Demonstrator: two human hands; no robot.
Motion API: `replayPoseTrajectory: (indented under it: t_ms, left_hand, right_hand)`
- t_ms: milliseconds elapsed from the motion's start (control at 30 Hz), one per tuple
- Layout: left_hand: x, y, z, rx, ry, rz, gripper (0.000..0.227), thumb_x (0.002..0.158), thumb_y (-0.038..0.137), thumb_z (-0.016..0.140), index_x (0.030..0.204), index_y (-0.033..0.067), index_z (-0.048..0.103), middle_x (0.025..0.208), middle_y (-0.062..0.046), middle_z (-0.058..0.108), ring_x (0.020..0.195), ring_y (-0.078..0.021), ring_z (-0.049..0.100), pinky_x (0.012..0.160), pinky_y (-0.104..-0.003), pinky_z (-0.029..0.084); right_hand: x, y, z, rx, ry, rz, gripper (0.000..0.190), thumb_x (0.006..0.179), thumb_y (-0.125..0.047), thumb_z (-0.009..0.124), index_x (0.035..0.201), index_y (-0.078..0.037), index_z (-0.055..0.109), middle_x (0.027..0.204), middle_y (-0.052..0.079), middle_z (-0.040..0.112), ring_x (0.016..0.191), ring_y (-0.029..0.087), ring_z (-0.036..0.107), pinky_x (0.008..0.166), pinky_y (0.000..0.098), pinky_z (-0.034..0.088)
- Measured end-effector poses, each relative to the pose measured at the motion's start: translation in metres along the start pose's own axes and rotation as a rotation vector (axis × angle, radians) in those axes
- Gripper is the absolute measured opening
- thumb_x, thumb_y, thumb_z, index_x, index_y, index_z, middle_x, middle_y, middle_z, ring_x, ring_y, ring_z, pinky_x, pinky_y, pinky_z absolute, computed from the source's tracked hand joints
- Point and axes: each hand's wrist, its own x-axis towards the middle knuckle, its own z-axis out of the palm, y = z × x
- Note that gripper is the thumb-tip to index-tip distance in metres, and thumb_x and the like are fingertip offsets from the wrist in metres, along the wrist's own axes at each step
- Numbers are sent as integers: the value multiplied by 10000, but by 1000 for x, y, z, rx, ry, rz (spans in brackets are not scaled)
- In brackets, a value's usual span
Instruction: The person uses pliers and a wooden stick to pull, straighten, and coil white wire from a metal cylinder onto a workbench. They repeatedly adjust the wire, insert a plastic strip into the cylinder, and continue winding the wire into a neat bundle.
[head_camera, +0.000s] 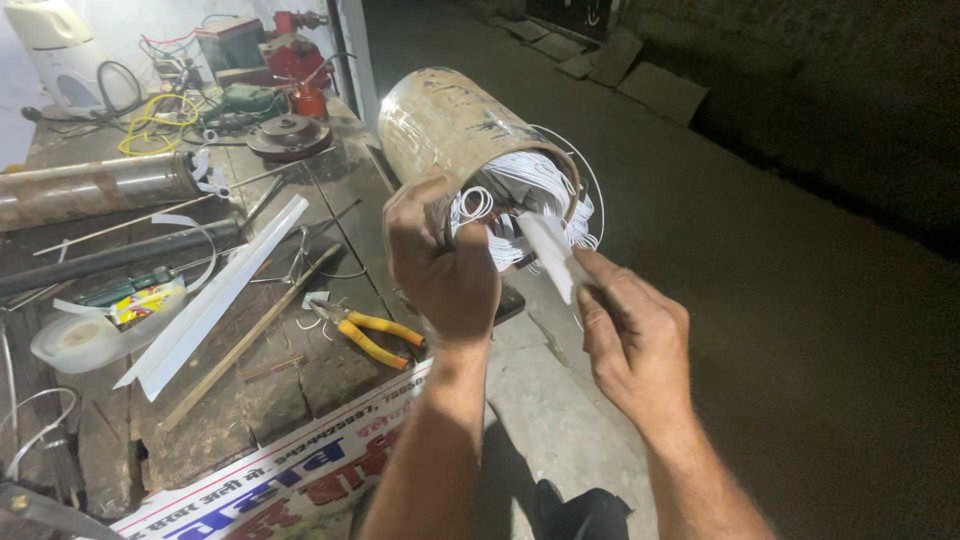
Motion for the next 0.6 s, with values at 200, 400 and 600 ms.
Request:
replayPoseTrajectory:
  t_ms: [200, 400, 600]
  left_hand:
    - [29, 8, -27, 154, -332, 55, 490, 840, 52, 675, 1319, -12, 589, 1251, -180, 642, 1212, -329, 633, 1117, -432, 496]
    - [43, 22, -44, 106, -455, -87, 706, 873, 170, 784, 1446, -58, 442, 1399, -242, 533, 1311, -359, 595, 1053, -396, 561]
    - [65, 25, -37, 327, -552, 257, 628, 772, 212, 865, 1311, 12, 611, 1358, -251, 575, 1309, -420, 553, 1145, -503, 442]
  right_hand:
    - [8, -2, -1, -51, -27, -163, 307, 940, -14, 648, 1243, -10, 704, 846, 117, 724, 695, 111, 687, 643, 278, 545]
    - [10, -9, -5, -7, -88, 78, 305, 939, -53, 631, 1229, -65, 725, 733, 86, 727, 553, 148, 647, 523, 325, 521]
    - [-17, -9, 4, 60, -54, 10, 141, 973, -72, 620, 1088, -4, 665, 709, 62, 685, 560, 101, 658, 500, 280, 511]
